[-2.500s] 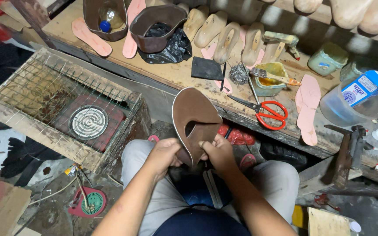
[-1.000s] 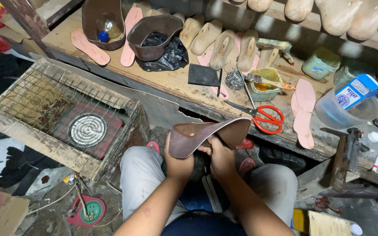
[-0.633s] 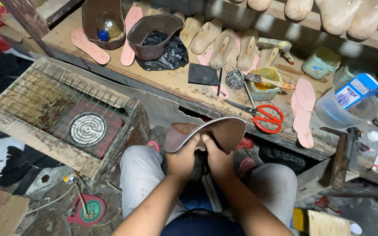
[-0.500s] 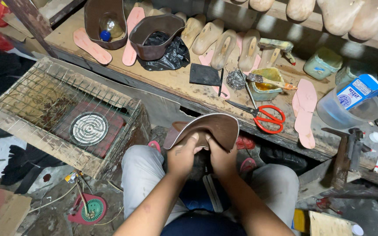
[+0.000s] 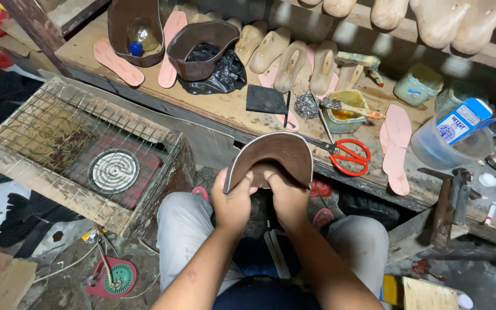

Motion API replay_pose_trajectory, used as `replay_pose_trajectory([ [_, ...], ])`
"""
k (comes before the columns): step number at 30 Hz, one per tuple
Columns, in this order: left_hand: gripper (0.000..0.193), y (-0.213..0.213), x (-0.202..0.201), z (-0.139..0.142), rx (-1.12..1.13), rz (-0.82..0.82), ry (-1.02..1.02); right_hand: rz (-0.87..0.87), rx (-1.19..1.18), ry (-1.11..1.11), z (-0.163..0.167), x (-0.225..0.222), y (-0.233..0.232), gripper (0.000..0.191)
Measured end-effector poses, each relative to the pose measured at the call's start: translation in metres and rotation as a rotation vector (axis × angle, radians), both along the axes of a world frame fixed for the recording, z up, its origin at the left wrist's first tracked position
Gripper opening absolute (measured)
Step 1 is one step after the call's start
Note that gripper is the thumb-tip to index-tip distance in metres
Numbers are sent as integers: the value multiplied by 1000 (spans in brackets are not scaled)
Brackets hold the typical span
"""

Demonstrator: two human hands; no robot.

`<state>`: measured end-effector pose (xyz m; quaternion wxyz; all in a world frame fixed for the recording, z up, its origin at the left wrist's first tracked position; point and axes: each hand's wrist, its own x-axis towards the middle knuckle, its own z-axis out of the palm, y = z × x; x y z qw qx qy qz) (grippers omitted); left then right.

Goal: The person stitches a brown shoe sole by hand using a needle and thread, then trims the thread with scissors and applies glue to the edge with a brush. The work is performed while sitting on the floor in a workshop.

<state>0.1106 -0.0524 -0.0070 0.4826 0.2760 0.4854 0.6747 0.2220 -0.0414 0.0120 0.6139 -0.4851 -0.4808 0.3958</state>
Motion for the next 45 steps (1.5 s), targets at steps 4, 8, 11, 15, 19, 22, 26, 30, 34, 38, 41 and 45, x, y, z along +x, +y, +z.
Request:
replay_pose_trajectory([
  [4, 27, 2, -3, 6, -51, -27, -107, 86, -60, 205, 4, -4, 2, 22],
  [8, 18, 1, -4, 3, 33, 16, 112, 94, -114, 266, -10, -6, 6, 22],
  [11, 18, 0, -6, 2, 141, 48, 328, 74, -151, 275, -28, -2, 12, 18],
  [15, 33, -5, -12, 10, 224, 30, 636, 102, -273, 385, -45, 8, 22, 11],
  [19, 65, -11, -31, 20, 271, -573, 108, 85, -334, 516, -39, 35, 29, 14],
  [22, 47, -8, -52, 16, -61, -595, -98, 157, -297, 277, -30, 55, 28, 18],
  [26, 33, -5, -60, -5, -226, -778, -82, 348, -246, -80, -30, 51, 19, 25],
  [30, 23, -7, -55, -27, -110, -878, -122, 536, -346, 143, -34, 31, 10, 28],
  [34, 15, -14, -52, -44, -147, -846, -12, 380, -179, -343, -34, 28, 0, 16],
  [38, 33, 0, -52, -53, 134, -689, 308, 432, -159, -217, -37, 19, 5, 18],
  [41, 45, 2, -50, -51, 315, -597, 491, 436, -264, -133, -40, 21, 6, 26],
  [45, 41, -8, -43, -38, 78, -674, 233, 430, -273, -36, -44, 23, 9, 26],
])
